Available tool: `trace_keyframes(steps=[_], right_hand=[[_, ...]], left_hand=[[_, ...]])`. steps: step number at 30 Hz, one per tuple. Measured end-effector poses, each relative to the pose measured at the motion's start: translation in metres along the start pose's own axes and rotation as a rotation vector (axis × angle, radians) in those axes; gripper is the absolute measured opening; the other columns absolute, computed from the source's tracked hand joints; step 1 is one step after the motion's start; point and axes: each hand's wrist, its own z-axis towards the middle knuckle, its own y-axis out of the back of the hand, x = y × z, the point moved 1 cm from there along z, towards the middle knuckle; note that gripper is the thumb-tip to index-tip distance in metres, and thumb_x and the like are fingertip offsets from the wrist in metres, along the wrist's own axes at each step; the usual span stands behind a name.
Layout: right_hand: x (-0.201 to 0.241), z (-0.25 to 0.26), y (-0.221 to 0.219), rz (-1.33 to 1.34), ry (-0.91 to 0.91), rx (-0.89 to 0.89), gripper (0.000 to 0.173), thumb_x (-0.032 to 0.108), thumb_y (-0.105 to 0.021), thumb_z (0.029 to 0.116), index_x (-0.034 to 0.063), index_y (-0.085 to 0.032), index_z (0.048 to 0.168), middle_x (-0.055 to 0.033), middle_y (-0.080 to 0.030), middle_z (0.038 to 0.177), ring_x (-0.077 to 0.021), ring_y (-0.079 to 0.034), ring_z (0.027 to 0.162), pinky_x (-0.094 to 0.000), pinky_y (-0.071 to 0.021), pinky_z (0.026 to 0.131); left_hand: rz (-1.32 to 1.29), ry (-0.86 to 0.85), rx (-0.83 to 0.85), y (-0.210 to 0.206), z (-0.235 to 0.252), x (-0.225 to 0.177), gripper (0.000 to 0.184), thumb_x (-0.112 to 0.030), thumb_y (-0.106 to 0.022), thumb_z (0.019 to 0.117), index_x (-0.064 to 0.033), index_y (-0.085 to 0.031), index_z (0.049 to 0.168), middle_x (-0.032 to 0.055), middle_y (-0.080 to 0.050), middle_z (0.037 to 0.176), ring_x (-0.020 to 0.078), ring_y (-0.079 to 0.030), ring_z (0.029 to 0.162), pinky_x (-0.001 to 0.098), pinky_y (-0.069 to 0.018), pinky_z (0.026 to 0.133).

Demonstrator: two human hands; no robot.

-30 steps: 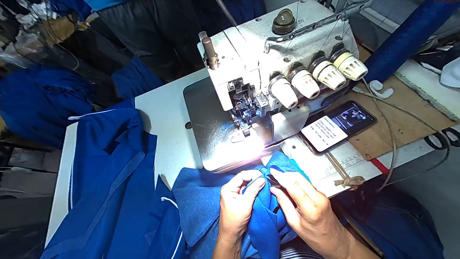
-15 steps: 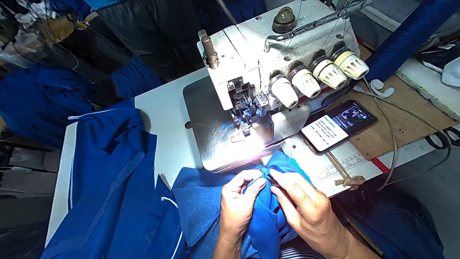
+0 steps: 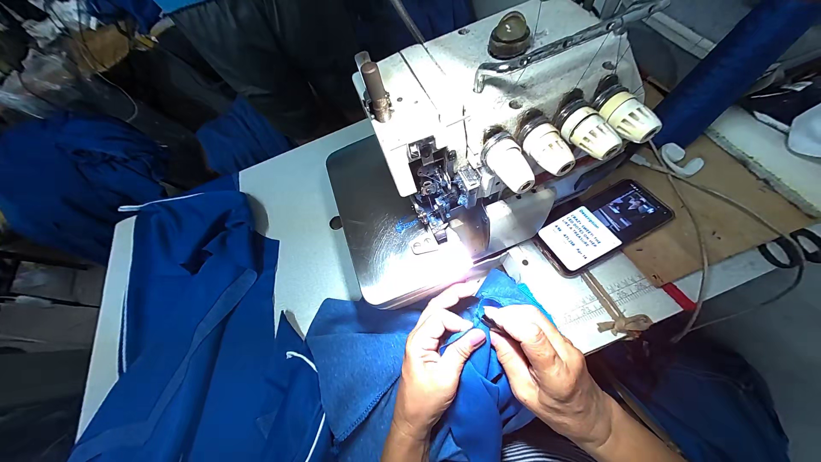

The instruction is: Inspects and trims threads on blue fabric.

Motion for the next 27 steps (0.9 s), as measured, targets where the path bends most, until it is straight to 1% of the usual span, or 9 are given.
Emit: trace_keyframes(steps=[1, 3, 5, 8, 10, 14, 18, 22, 27], right_hand=[[0.000, 0.000, 0.000, 0.007, 0.001, 0.001, 0.018, 0.006, -0.059, 0.0996, 0.0004, -0.064, 0.116, -0.0113, -0.066, 0.105, -0.0098, -0.066, 0.098, -0.0175, -0.0548, 0.088], [0.000, 0.000, 0.000, 0.016, -0.003, -0.011, 0.016, 0.007, -0.060, 0.0990, 0.0008, -0.063, 0.113, -0.0109, -0.066, 0.105, -0.0093, -0.066, 0.097, -0.0172, -0.0554, 0.086], [0.001, 0.001, 0.001, -0.003, -0.014, -0.034, 0.014, 0.008, -0.062, 0.0983, 0.0019, -0.062, 0.111, -0.0096, -0.065, 0.103, -0.0083, -0.065, 0.095, -0.0163, -0.0553, 0.084], [0.002, 0.001, 0.003, -0.048, 0.001, -0.045, 0.015, 0.008, -0.064, 0.0969, 0.0011, -0.064, 0.110, -0.0101, -0.064, 0.101, -0.0102, -0.064, 0.096, -0.0171, -0.0547, 0.086], [0.001, 0.001, 0.004, -0.062, 0.024, -0.032, 0.015, 0.008, -0.064, 0.0973, 0.0003, -0.066, 0.110, -0.0109, -0.065, 0.099, -0.0124, -0.064, 0.096, -0.0183, -0.0541, 0.086], [0.000, 0.005, 0.009, -0.105, 0.071, 0.078, 0.018, 0.006, -0.059, 0.0994, -0.0019, -0.069, 0.112, -0.0148, -0.068, 0.101, -0.0171, -0.066, 0.097, -0.0207, -0.0546, 0.087], [0.000, 0.007, 0.012, -0.159, 0.094, 0.181, 0.020, 0.006, -0.057, 0.1004, -0.0018, -0.071, 0.113, -0.0157, -0.070, 0.104, -0.0206, -0.068, 0.100, -0.0239, -0.0553, 0.090], [-0.001, 0.008, 0.014, -0.150, 0.097, 0.218, 0.021, 0.005, -0.055, 0.1010, -0.0025, -0.071, 0.113, -0.0154, -0.071, 0.104, -0.0202, -0.069, 0.100, -0.0245, -0.0562, 0.088], [-0.002, 0.008, 0.014, -0.113, 0.097, 0.182, 0.020, 0.006, -0.057, 0.1003, -0.0025, -0.071, 0.112, -0.0147, -0.071, 0.102, -0.0188, -0.069, 0.098, -0.0231, -0.0565, 0.087]], left_hand=[[-0.030, 0.000, 0.005, 0.000, 0.000, 0.000, 0.012, -0.015, -0.069, 0.0956, -0.0082, -0.071, 0.086, 0.0068, -0.068, 0.127, 0.0142, -0.062, 0.122, 0.0276, -0.0528, 0.101], [-0.078, 0.006, 0.000, -0.001, -0.001, -0.001, 0.008, -0.013, -0.070, 0.0952, -0.0080, -0.072, 0.089, 0.0050, -0.071, 0.113, 0.0109, -0.066, 0.109, 0.0255, -0.0551, 0.094], [-0.067, 0.010, -0.021, -0.002, -0.001, -0.001, 0.004, -0.011, -0.070, 0.0941, -0.0087, -0.073, 0.092, 0.0024, -0.072, 0.105, 0.0081, -0.067, 0.102, 0.0235, -0.0560, 0.091], [-0.057, 0.011, -0.031, -0.002, -0.001, 0.000, 0.003, -0.010, -0.071, 0.0933, -0.0074, -0.073, 0.095, 0.0033, -0.072, 0.103, 0.0093, -0.068, 0.100, 0.0239, -0.0564, 0.091], [-0.058, 0.016, -0.037, -0.002, -0.001, 0.000, 0.004, -0.009, -0.072, 0.0929, -0.0063, -0.073, 0.095, 0.0041, -0.071, 0.101, 0.0097, -0.068, 0.098, 0.0242, -0.0568, 0.089], [-0.025, 0.024, -0.045, -0.003, -0.001, 0.000, 0.005, -0.009, -0.071, 0.0934, -0.0055, -0.073, 0.092, 0.0042, -0.072, 0.098, 0.0098, -0.068, 0.096, 0.0241, -0.0571, 0.088], [-0.008, 0.030, -0.036, -0.003, 0.000, 0.000, 0.004, -0.008, -0.069, 0.0939, -0.0046, -0.072, 0.092, 0.0036, -0.072, 0.095, 0.0090, -0.069, 0.092, 0.0238, -0.0577, 0.086], [-0.003, 0.044, -0.040, -0.003, -0.001, 0.000, 0.006, -0.007, -0.068, 0.0943, -0.0041, -0.073, 0.092, 0.0043, -0.072, 0.093, 0.0097, -0.068, 0.089, 0.0240, -0.0574, 0.084], [-0.029, 0.064, -0.038, -0.002, -0.001, 0.000, 0.007, -0.006, -0.067, 0.0951, -0.0028, -0.073, 0.092, 0.0059, -0.072, 0.094, 0.0107, -0.068, 0.090, 0.0252, -0.0576, 0.084]])
